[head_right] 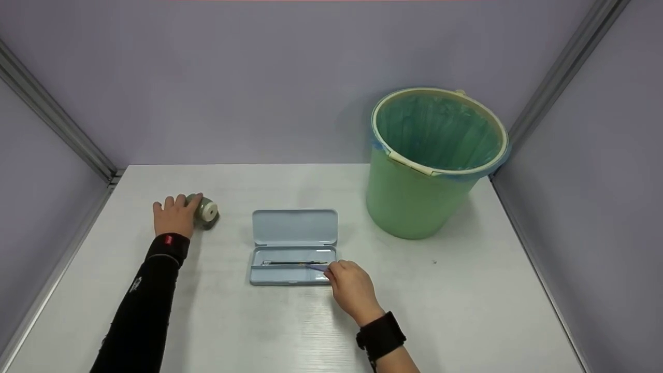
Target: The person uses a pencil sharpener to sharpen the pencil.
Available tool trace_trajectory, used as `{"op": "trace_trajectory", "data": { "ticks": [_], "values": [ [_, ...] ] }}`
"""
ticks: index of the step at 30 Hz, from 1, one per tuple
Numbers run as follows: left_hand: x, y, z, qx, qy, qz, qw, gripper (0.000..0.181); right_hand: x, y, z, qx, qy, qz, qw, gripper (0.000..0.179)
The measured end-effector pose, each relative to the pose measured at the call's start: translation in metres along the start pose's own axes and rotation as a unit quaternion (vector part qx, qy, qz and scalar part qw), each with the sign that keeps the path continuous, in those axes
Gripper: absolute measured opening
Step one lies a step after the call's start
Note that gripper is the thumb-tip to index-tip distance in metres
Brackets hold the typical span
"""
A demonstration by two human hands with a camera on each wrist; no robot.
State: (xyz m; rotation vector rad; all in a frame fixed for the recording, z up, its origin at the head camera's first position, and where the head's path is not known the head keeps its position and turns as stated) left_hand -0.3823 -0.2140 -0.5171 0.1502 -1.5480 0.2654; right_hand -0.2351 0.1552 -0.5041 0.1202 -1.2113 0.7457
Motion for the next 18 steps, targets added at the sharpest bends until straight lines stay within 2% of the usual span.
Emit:
{"op": "trace_trajectory", "data": {
  "ticks": [4, 7, 12, 15, 18],
  "values": [
    [0.000, 0.002, -0.002, 0.005, -0.003, -0.009, 0.9999, 0.050, 0.000, 0.000, -0.002, -0.002, 0.000, 0.000, 1.0000, 0.015],
    [-0.001, 0.005, -0.002, -0.007, 0.011, -0.016, 0.9998, 0.046, 0.001, 0.000, -0.003, -0.001, 0.002, -0.001, 1.0000, 0.014],
    [-0.006, 0.005, 0.001, -0.025, 0.034, -0.091, 0.9950, 0.038, 0.002, 0.003, -0.003, -0.005, 0.007, 0.000, 1.0000, 0.011],
    [-0.011, 0.001, 0.001, -0.028, 0.036, -0.129, 0.9906, 0.046, 0.002, 0.004, -0.002, -0.008, 0.007, 0.004, 0.9999, 0.010],
    [-0.016, -0.002, 0.002, -0.026, 0.029, -0.142, 0.9891, 0.058, 0.000, 0.006, 0.000, -0.013, 0.004, 0.010, 0.9999, 0.010]
  ]
}}
Point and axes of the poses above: each hand's wrist, its own z-axis towards the middle knuckle, its own x-axis out of the back of the hand, y = z × x, the point moved 10 cm from there along z, towards the middle knuckle, and after that the axes turned 14 degrees about x, right-handed, at the moved point
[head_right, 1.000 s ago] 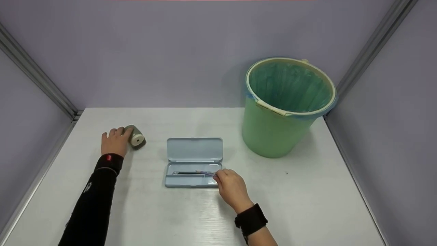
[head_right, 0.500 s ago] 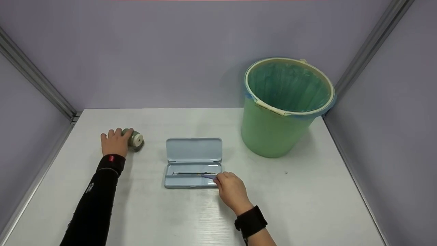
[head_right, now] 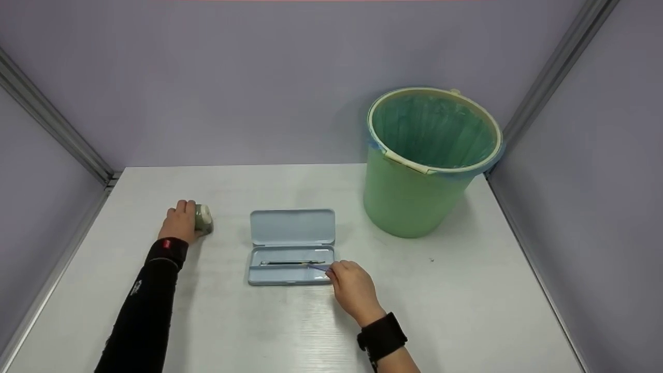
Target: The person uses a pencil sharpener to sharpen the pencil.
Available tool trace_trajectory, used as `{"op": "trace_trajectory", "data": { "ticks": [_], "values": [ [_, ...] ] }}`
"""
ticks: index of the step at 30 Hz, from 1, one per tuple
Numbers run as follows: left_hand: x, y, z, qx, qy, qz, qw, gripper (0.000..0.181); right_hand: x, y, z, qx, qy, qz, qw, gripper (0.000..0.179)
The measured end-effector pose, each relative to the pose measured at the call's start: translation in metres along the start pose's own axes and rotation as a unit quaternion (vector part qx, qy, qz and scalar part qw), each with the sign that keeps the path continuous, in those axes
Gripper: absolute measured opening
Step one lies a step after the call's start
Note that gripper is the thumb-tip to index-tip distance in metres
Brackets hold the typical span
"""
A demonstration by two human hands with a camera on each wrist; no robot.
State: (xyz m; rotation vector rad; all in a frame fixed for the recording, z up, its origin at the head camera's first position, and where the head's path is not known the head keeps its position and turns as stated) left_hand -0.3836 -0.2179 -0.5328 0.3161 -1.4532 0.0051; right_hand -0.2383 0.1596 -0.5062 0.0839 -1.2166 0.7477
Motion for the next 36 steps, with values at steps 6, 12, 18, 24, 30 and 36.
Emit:
{"op": "trace_trajectory", "data": {
  "ticks": [6, 12, 18, 24, 30, 36],
  "values": [
    [-0.003, -0.001, -0.003, 0.018, -0.043, -0.014, 0.9988, 0.069, 0.001, 0.002, -0.003, -0.011, 0.003, 0.009, 0.9999, 0.011],
    [0.008, -0.007, -0.011, 0.020, -0.093, -0.048, 0.9943, 0.076, 0.000, -0.001, 0.003, -0.002, 0.009, 0.014, 0.9999, 0.011],
    [0.029, 0.025, -0.048, -0.036, -0.102, -0.065, 0.9920, 0.079, 0.000, -0.001, 0.004, 0.005, 0.013, 0.017, 0.9998, 0.011],
    [0.037, 0.078, -0.112, -0.098, -0.130, -0.118, 0.9795, 0.071, -0.004, 0.000, 0.002, -0.002, 0.001, 0.022, 0.9997, 0.013],
    [0.028, 0.124, -0.164, -0.182, -0.158, -0.136, 0.9609, 0.070, -0.008, 0.003, -0.002, -0.016, -0.014, 0.032, 0.9993, 0.013],
    [0.008, 0.154, -0.191, -0.240, -0.152, -0.096, 0.9539, 0.066, -0.008, 0.001, -0.011, -0.001, -0.012, 0.050, 0.9987, 0.016]
  ]
}}
Point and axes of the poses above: each hand's wrist, its own z-axis towards the middle knuckle, its own x-axis out of the back of the hand, y = z × x, the point moved 10 cm from there along z, towards the middle knuckle, and after that the axes turned 14 degrees about x, right-handed, at the moved point
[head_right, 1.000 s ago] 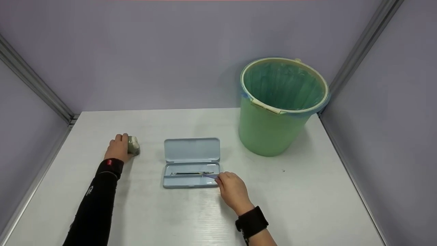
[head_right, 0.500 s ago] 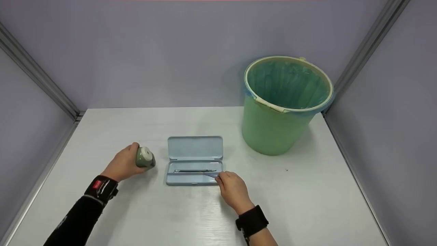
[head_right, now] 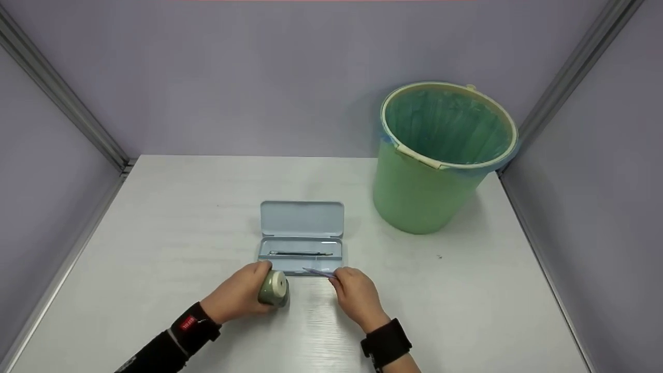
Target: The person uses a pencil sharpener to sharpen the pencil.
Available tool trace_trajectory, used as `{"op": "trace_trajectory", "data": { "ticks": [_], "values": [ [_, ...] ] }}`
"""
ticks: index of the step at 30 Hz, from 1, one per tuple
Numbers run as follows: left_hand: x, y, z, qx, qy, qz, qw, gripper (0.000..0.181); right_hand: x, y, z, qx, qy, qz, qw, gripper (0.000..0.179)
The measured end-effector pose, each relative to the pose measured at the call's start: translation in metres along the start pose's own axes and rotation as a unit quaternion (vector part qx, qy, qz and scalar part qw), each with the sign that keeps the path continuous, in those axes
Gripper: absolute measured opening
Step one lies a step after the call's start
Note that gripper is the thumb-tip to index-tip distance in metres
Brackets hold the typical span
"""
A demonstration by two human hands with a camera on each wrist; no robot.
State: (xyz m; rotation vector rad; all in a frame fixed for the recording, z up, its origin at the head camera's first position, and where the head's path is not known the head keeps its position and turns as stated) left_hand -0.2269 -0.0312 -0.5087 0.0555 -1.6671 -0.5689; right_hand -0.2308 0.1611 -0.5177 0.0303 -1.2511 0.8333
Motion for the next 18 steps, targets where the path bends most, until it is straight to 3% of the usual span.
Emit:
{"op": "trace_trajectory", "data": {
  "ticks": [8, 18],
  "values": [
    [-0.025, 0.020, -0.002, -0.026, -0.003, 0.041, 0.9988, 0.062, -0.008, -0.003, -0.018, 0.020, -0.023, 0.022, 0.9993, 0.015],
    [-0.035, 0.026, -0.006, -0.029, -0.005, 0.049, 0.9984, 0.062, -0.023, 0.000, -0.030, 0.003, -0.084, 0.049, 0.9953, 0.010]
  ]
}}
Point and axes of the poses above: each hand's wrist, its own z-axis towards the middle knuckle, its own x-axis out of the back of the hand, y = z × x, the point moved 10 cm from there along z, towards the middle knuckle, and after that the axes turned 14 degrees about x, right-handed, at the moved point
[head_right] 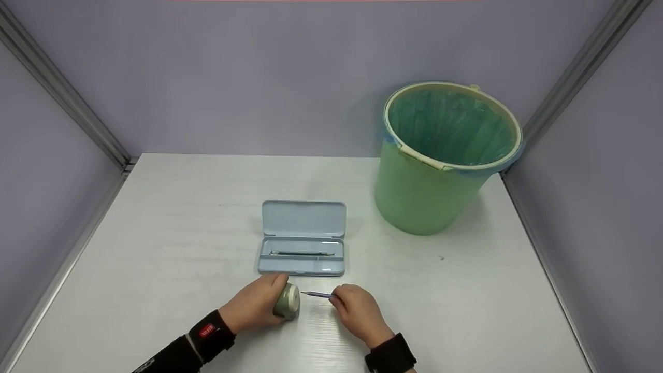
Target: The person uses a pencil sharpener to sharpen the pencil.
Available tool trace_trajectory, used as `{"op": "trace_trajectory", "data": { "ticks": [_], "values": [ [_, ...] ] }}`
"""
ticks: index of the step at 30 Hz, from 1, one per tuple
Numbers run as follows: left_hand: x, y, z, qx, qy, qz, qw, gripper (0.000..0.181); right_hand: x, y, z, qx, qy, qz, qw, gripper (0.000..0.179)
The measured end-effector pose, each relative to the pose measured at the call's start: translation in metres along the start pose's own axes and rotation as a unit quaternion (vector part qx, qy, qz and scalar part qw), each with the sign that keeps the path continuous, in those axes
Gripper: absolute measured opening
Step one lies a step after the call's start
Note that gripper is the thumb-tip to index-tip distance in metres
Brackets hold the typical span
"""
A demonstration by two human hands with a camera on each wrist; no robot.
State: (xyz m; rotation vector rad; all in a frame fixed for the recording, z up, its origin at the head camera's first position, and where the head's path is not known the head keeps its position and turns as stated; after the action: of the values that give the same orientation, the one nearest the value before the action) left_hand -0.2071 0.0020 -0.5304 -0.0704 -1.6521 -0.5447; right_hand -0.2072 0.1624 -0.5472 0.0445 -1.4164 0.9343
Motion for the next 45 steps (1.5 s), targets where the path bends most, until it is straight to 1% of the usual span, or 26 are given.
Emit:
{"op": "trace_trajectory", "data": {
  "ticks": [3, 7, 11, 15, 22, 27, 31, 35, 40, 43, 45],
  "values": [
    [0.000, 0.000, 0.000, 0.001, 0.005, 0.000, 1.0000, 0.062, 0.000, -0.002, -0.001, 0.010, 0.000, 0.000, 1.0000, 0.009],
    [0.001, 0.003, -0.001, -0.002, 0.009, 0.002, 1.0000, 0.055, 0.000, -0.006, -0.002, 0.018, -0.004, -0.003, 0.9998, 0.009],
    [0.000, 0.006, -0.001, -0.005, 0.006, 0.007, 0.9999, 0.049, 0.000, -0.010, -0.001, 0.025, -0.008, -0.005, 0.9996, 0.009],
    [0.000, 0.007, 0.000, -0.004, 0.004, 0.015, 0.9999, 0.047, -0.001, -0.013, 0.000, 0.033, -0.010, -0.004, 0.9994, 0.009],
    [-0.001, 0.008, 0.001, -0.004, 0.004, 0.017, 0.9998, 0.049, -0.006, -0.018, 0.004, 0.042, -0.015, -0.006, 0.9990, 0.010],
    [-0.003, 0.009, 0.001, -0.014, 0.012, 0.026, 0.9995, 0.051, -0.011, -0.026, 0.009, 0.059, -0.022, -0.005, 0.9980, 0.011],
    [-0.004, 0.010, 0.002, -0.018, 0.009, 0.033, 0.9992, 0.053, -0.013, -0.030, 0.011, 0.069, -0.022, -0.001, 0.9974, 0.013],
    [-0.004, 0.012, 0.002, -0.022, 0.005, 0.044, 0.9988, 0.057, -0.016, -0.030, 0.013, 0.059, -0.031, 0.002, 0.9978, 0.012],
    [-0.004, 0.015, 0.003, -0.028, 0.011, 0.067, 0.9973, 0.062, -0.020, -0.031, 0.013, 0.048, -0.044, 0.010, 0.9978, 0.011],
    [-0.005, 0.014, 0.004, -0.026, 0.014, 0.076, 0.9966, 0.062, -0.021, -0.033, 0.014, 0.050, -0.039, 0.006, 0.9980, 0.011],
    [-0.004, 0.015, 0.004, -0.029, 0.023, 0.089, 0.9953, 0.062, -0.020, -0.034, 0.014, 0.053, -0.031, 0.000, 0.9981, 0.011]
  ]
}}
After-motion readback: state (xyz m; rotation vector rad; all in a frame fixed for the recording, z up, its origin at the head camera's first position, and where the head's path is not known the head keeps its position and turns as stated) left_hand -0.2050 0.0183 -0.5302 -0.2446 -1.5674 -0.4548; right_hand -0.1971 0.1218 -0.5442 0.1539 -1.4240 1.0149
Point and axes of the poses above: each hand's wrist, its own z-axis towards the middle knuckle, its own x-axis out of the back of the hand, y = z × x, the point moved 10 cm from there along z, towards the middle knuckle, and after that the axes turned 14 degrees about x, right-handed, at the moved point
